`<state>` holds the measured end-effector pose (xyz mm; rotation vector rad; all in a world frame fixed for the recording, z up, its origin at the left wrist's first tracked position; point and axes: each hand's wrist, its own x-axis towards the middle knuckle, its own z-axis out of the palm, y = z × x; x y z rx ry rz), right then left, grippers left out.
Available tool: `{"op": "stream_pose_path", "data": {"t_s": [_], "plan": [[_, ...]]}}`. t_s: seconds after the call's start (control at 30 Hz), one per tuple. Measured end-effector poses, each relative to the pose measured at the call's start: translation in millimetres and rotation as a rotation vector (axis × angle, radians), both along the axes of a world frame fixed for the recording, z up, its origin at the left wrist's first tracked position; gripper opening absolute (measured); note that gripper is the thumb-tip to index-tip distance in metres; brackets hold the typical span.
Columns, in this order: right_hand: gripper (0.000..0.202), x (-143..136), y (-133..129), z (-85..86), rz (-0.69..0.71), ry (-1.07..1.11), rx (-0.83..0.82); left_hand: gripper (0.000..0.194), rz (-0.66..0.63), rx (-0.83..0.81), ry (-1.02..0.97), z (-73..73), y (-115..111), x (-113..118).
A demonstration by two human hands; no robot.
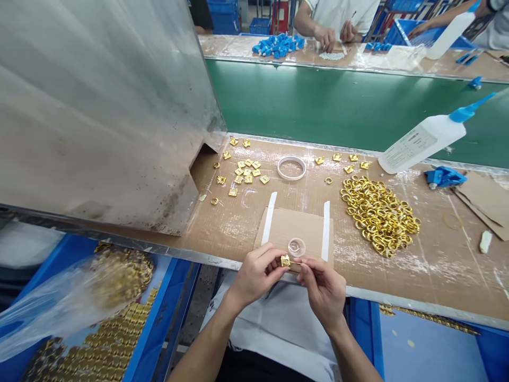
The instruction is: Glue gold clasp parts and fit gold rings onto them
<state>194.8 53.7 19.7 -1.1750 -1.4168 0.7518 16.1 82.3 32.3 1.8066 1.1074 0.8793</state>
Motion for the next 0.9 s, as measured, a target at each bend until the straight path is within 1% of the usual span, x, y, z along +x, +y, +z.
{"op": "stream_pose_path", "data": {"t_s": [0.17,0.33,0.5,0.7,0.9], "plan": [[0.009,-0.4,0.3,-0.9,0.034,0.006,0.020,0.013,0.008,0.004,0.006,-0.7,0.2,-0.1],[0.009,-1.2,-0.5,-1.3,0.010,0.005,0.034,0.013,0.014,0.034,0.006,-0.7,-0.2,-0.9],[0.010,-2.3,-0.2,0.5,0.037,0.004,0.028,0.014,0.011,0.026,0.012,-1.9,-0.3,-1.2],[0.010,-3.6,0.7,0.9,0.001,0.010,0.038,0.014,0.011,0.016,0.006,-2.0,-0.1,-0.8],[0.011,-3.5,0.9,0.3,0.036,0.034,0.043,0.014,0.010,0.043,0.006,-2.7,-0.3,-0.2]]}}
